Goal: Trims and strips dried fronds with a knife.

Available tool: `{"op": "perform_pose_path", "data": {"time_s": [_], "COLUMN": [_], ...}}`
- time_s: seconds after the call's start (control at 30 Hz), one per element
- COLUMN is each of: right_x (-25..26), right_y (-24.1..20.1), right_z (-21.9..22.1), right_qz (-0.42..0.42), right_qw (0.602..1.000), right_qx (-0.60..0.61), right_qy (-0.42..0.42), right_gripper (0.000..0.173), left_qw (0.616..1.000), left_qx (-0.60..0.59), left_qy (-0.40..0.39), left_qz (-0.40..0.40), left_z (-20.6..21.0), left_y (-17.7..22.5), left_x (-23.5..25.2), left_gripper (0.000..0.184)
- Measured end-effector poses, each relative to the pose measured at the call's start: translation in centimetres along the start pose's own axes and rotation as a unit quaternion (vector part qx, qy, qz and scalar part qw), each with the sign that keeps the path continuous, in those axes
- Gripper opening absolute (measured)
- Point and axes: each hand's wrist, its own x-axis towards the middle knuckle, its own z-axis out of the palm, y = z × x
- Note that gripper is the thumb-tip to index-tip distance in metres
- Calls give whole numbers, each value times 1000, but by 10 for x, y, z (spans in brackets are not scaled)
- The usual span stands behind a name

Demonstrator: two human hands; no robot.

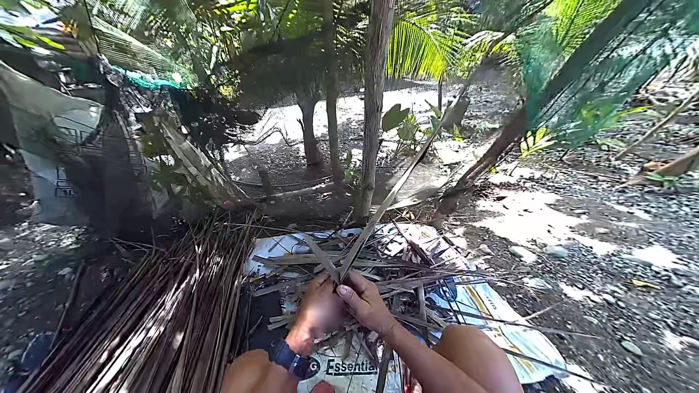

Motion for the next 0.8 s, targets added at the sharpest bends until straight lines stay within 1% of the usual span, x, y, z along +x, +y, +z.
{"op": "perform_pose_path", "data": {"time_s": [0.07, 0.13, 0.2, 0.27, 0.37, 0.47, 0.57, 0.67, 0.8], "right_x": [1, 1, -1, -3, -3, -1, 3, 10, 20], "right_y": [-11, -15, -16, -21, -27, -32, -35, -41, -47], "right_z": [-11, -20, -26, -26, -22, -22, -26, -33, -49], "right_qz": [92, 167, 218, 239, 232, 227, 230, 228, 260], "right_qw": [990, 961, 932, 925, 935, 945, 949, 956, 935], "right_qx": [76, 165, 216, 217, 208, 199, 194, 182, 234], "right_qy": [-77, -147, -194, -200, -171, -128, -93, -32, 55], "right_gripper": [34, 44, 57, 57, 49, 41, 47, 50, 53], "left_qw": [998, 994, 989, 986, 985, 986, 988, 989, 987], "left_qx": [-34, -49, -49, -49, -58, -50, -28, 3, 40], "left_qy": [-37, -72, -98, -108, -108, -123, -127, -122, -134], "left_qz": [-39, -73, -104, -121, -118, -96, -79, -82, -85], "left_z": [-11, -20, -27, -30, -31, -33, -33, -34, -42], "left_y": [2, 3, 1, -2, -2, -3, -1, 1, 2], "left_x": [2, 2, 3, 3, 1, 1, 0, 0, 3], "left_gripper": [32, 33, 36, 37, 36, 34, 36, 35, 35]}}
